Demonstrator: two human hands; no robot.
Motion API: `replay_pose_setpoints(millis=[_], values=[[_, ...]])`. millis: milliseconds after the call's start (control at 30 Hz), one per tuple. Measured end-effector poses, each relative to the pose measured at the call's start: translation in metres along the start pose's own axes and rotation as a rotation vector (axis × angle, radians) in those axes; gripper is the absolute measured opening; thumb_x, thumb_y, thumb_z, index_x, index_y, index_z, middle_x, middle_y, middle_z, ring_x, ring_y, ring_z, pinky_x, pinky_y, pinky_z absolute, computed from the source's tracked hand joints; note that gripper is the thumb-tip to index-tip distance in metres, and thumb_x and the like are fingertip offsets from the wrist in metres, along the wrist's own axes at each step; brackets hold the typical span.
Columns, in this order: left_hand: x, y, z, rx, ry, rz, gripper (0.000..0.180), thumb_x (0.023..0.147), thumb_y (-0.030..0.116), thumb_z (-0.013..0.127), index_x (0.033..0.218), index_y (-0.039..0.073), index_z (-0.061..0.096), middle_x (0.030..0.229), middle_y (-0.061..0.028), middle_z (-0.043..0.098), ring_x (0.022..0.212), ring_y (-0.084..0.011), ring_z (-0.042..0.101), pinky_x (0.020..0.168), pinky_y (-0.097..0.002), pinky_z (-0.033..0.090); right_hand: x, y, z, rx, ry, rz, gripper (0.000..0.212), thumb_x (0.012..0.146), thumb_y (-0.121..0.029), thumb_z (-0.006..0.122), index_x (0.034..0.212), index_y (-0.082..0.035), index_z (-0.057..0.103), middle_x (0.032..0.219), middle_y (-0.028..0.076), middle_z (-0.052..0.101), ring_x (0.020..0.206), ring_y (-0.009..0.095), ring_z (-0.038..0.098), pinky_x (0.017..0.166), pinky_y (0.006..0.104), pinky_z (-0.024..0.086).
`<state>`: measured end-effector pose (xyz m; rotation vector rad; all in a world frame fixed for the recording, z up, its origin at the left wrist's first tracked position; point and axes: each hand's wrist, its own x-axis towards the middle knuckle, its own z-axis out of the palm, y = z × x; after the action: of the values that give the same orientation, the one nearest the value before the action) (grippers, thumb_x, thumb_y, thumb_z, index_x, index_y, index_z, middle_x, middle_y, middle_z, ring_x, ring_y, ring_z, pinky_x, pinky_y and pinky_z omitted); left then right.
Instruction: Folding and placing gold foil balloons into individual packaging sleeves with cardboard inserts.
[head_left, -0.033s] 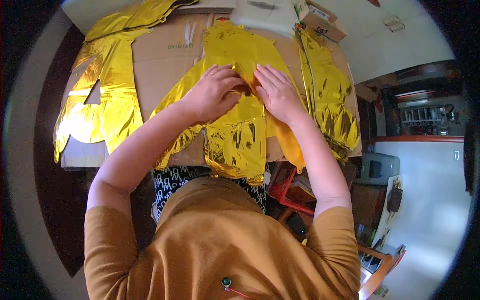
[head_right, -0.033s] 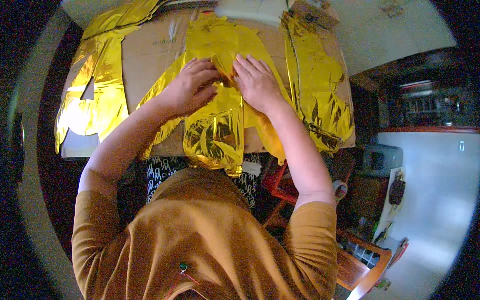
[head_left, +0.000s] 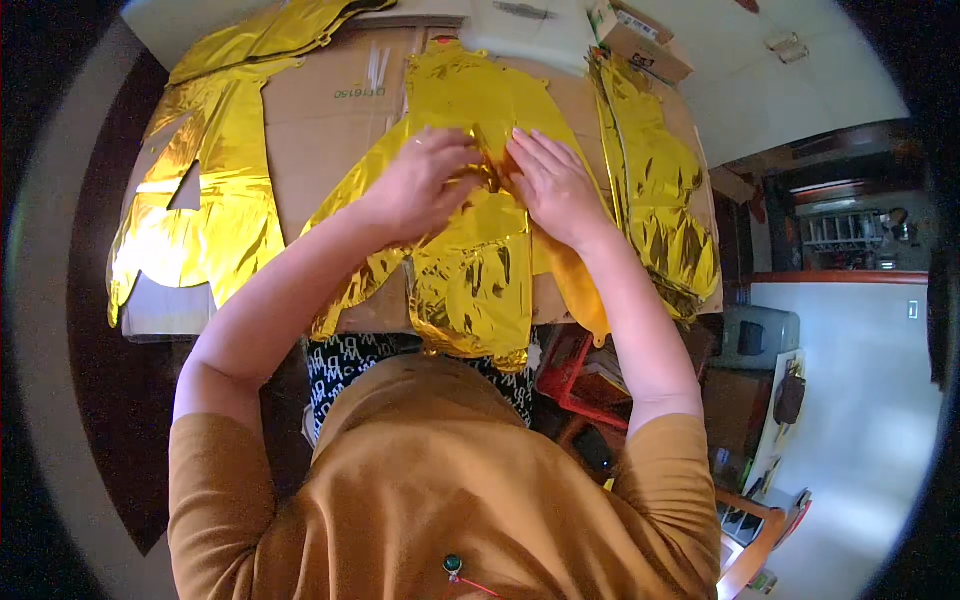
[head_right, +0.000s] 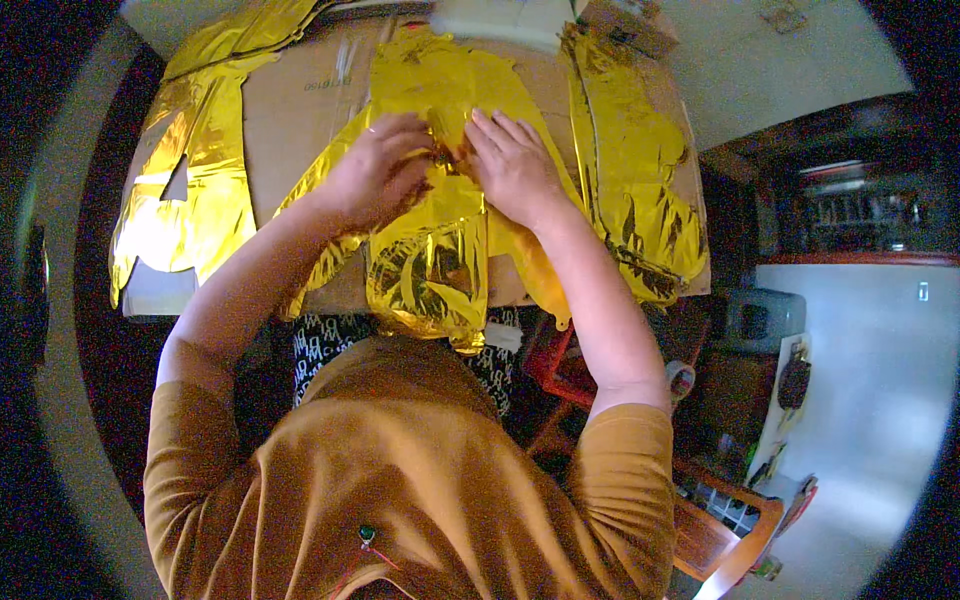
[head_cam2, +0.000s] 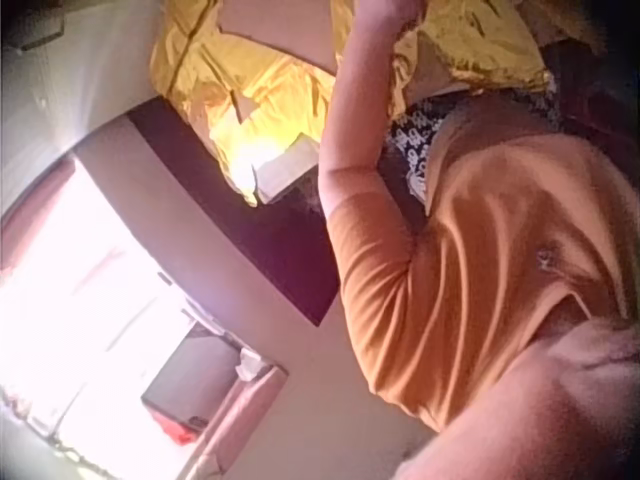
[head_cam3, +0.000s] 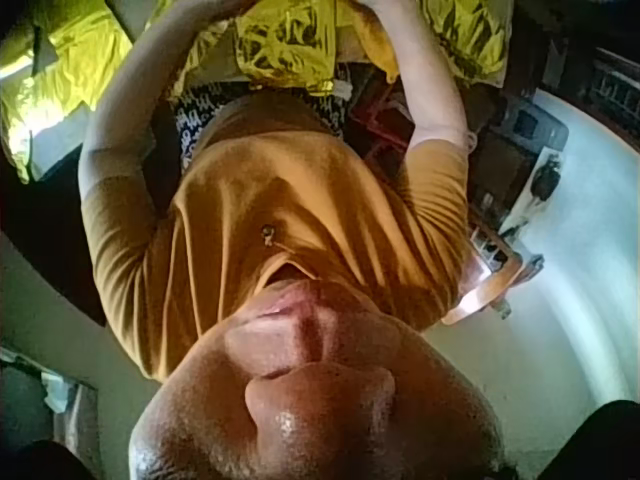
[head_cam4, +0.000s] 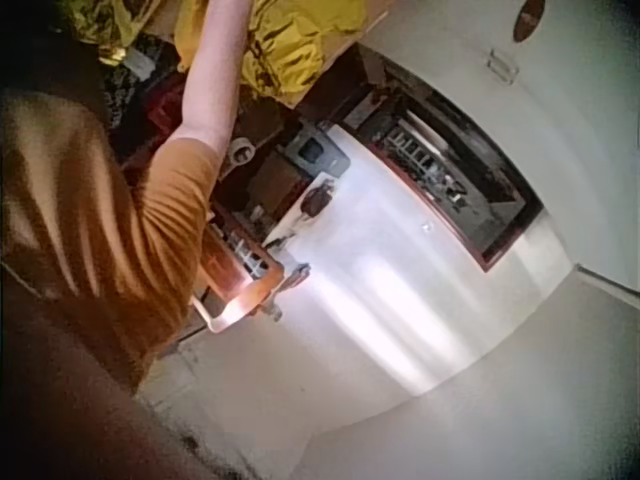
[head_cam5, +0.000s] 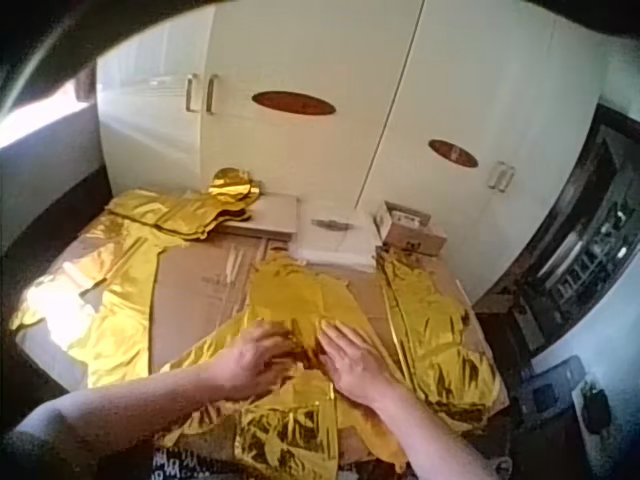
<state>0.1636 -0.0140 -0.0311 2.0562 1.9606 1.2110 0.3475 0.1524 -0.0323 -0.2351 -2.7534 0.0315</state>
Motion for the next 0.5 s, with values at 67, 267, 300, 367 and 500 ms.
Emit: replay_pose_setpoints(millis=[67,267,300,367,500], values=[[0.010,0.000,-0.006,-0.083,0.035,-0.041,0.027,0.090,0.016,0.062,0.113,0.002,0.063,0.120,-0.0180,0.061,0.118,-0.0392,0.055,0.105,-0.0467,0.042,0.000,-0.001,-0.001,0.023,-0.052,0.035,0.044,0.093,-0.019,0.058,0.134,-0.004,0.057,0.144,0.013,0.053,0.134,0.033,0.047,0.112,0.0472,0.036],[0.042,-0.017,0.018,0.180,-0.094,0.217,0.038,0.093,0.016,0.059,0.129,0.002,0.058,0.134,-0.0197,0.057,0.129,-0.0391,0.049,0.110,-0.0485,0.038,0.002,-0.001,-0.002,0.032,-0.096,0.035,0.048,0.092,-0.022,0.058,0.135,-0.002,0.054,0.146,0.015,0.049,0.136,0.034,0.044,0.112,0.0492,0.034],[0.038,-0.023,0.021,0.174,-0.133,0.194,0.043,0.092,0.017,0.060,0.134,0.004,0.055,0.136,-0.0191,0.055,0.131,-0.0398,0.047,0.112,-0.0489,0.036,0.002,-0.003,-0.004,0.055,-0.089,0.037,0.049,0.091,-0.022,0.058,0.135,-0.002,0.053,0.146,0.016,0.049,0.135,0.035,0.045,0.112,0.0493,0.034],[0.031,-0.026,0.019,0.108,-0.062,0.193,0.045,0.092,0.017,0.061,0.134,0.004,0.054,0.139,-0.0198,0.053,0.132,-0.0408,0.046,0.113,-0.0488,0.035,0.002,-0.003,-0.005,0.049,-0.093,0.013,0.049,0.092,-0.019,0.059,0.136,-0.002,0.052,0.145,0.017,0.050,0.135,0.035,0.045,0.112,0.0470,0.035],[0.006,-0.014,-0.009,0.057,0.056,0.119,0.048,0.092,0.023,0.062,0.135,0.005,0.053,0.143,-0.0205,0.049,0.134,-0.0417,0.043,0.114,-0.0514,0.033,0.000,-0.010,-0.009,0.080,-0.093,-0.006,0.049,0.093,-0.019,0.059,0.138,-0.002,0.051,0.146,0.016,0.049,0.136,0.035,0.044,0.113,0.0458,0.035]])
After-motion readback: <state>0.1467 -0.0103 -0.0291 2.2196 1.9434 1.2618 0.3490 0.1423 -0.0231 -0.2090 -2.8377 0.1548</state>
